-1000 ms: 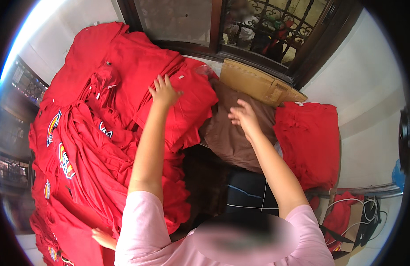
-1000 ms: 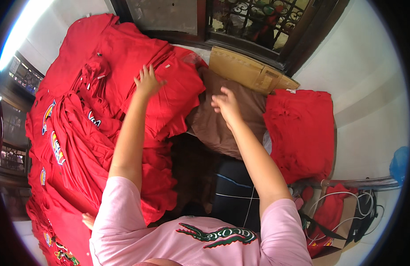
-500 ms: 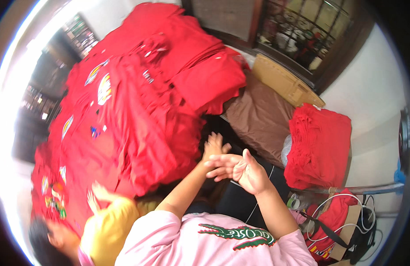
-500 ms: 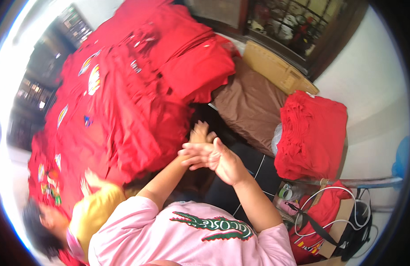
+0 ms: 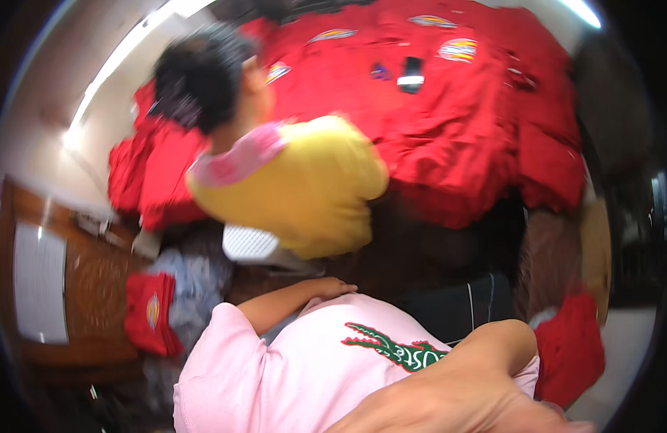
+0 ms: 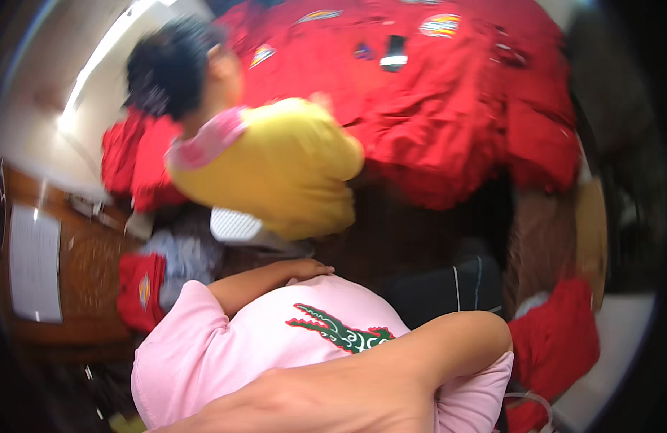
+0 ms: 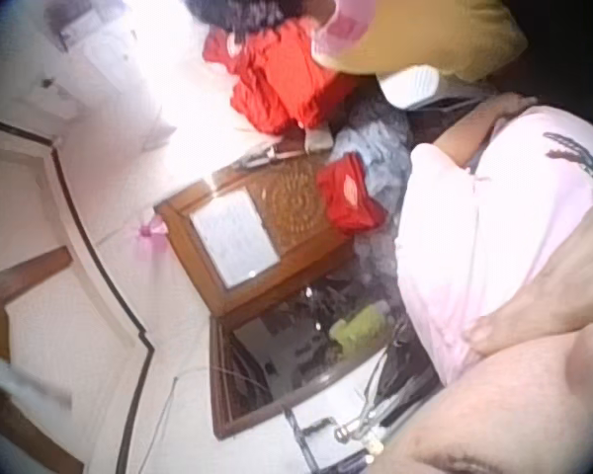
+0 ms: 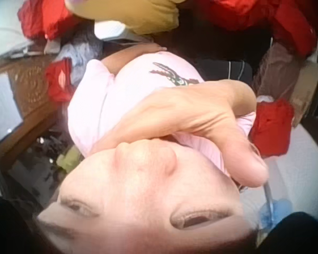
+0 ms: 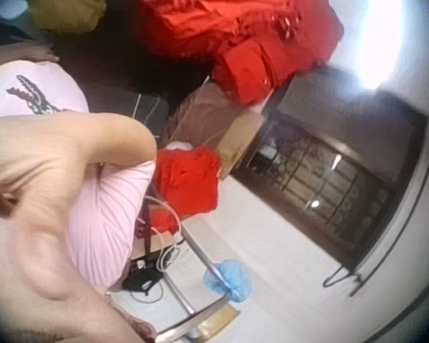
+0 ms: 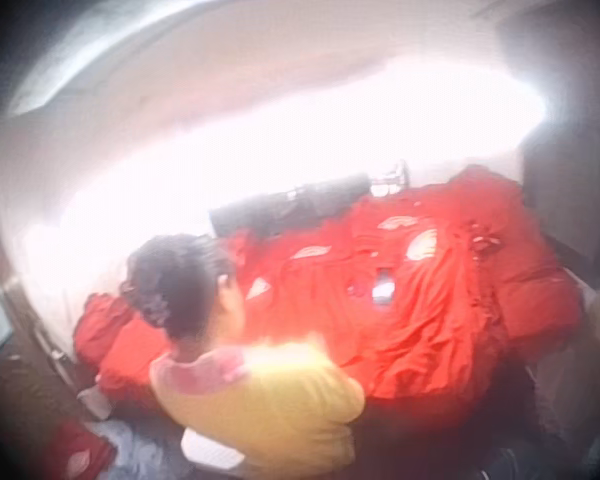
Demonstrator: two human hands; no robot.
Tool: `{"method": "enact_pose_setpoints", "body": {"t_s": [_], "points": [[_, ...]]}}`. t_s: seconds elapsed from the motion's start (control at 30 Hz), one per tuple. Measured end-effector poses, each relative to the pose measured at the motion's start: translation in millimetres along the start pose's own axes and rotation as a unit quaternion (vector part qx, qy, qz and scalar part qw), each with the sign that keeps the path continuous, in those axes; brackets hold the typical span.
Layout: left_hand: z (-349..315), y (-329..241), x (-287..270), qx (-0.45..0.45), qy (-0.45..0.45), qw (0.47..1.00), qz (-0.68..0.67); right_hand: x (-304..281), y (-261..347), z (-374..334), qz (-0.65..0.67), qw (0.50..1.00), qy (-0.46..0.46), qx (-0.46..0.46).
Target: The person picks up red shirts from a table, turns them over to check for loose threads or defects, uses a small tool to trim threads, and then folds the shirts.
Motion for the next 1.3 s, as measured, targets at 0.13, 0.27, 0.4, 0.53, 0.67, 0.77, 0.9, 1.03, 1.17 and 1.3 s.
{"method": "enact_pose_setpoints", "body": {"t_s": [0.13, 0.27, 0.4, 0.53, 0.67, 0.77, 0.9, 1.03, 1.17, 1.3], "points": [[-74, 136, 57, -0.117, -0.117, 0.986, -0.013, -30, -60, 28, 0.004, 0.999, 0.016, 0.051], [-139, 270, 141, -0.289, -0.137, 0.942, -0.101, -70, -143, 74, -0.024, 0.994, 0.104, 0.012], [-189, 358, 224, -0.311, -0.176, 0.906, -0.227, -132, -254, 122, 0.164, 0.966, 0.197, -0.041], [-233, 422, 282, -0.367, -0.188, 0.866, -0.284, -162, -405, 167, 0.263, 0.952, 0.143, 0.063], [-269, 468, 299, -0.372, -0.274, 0.808, -0.366, -168, -503, 193, 0.357, 0.863, 0.234, 0.271], [-299, 484, 316, -0.4, -0.319, 0.742, -0.433, -177, -556, 222, 0.396, 0.868, 0.233, 0.187], [-314, 485, 335, -0.407, -0.339, 0.699, -0.48, -195, -609, 234, 0.448, 0.803, 0.295, 0.258], [-307, 482, 360, -0.397, -0.337, 0.666, -0.534, -239, -659, 210, 0.441, 0.742, 0.316, 0.393], [-300, 504, 368, -0.332, -0.33, 0.67, -0.577, -368, -775, 113, 0.324, 0.689, 0.007, 0.649], [-338, 554, 346, -0.339, -0.365, 0.644, -0.58, -548, -791, -57, -0.226, 0.528, -0.025, 0.819]]}}
Point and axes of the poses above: each hand's wrist, its own z-axis towards the middle knuckle, its own x-axis out of the palm, y = z × x, the point moved 6 cm from there along z, towards the middle knuckle, and after that the axes turned 15 degrees about z, right-handed, at the moved point
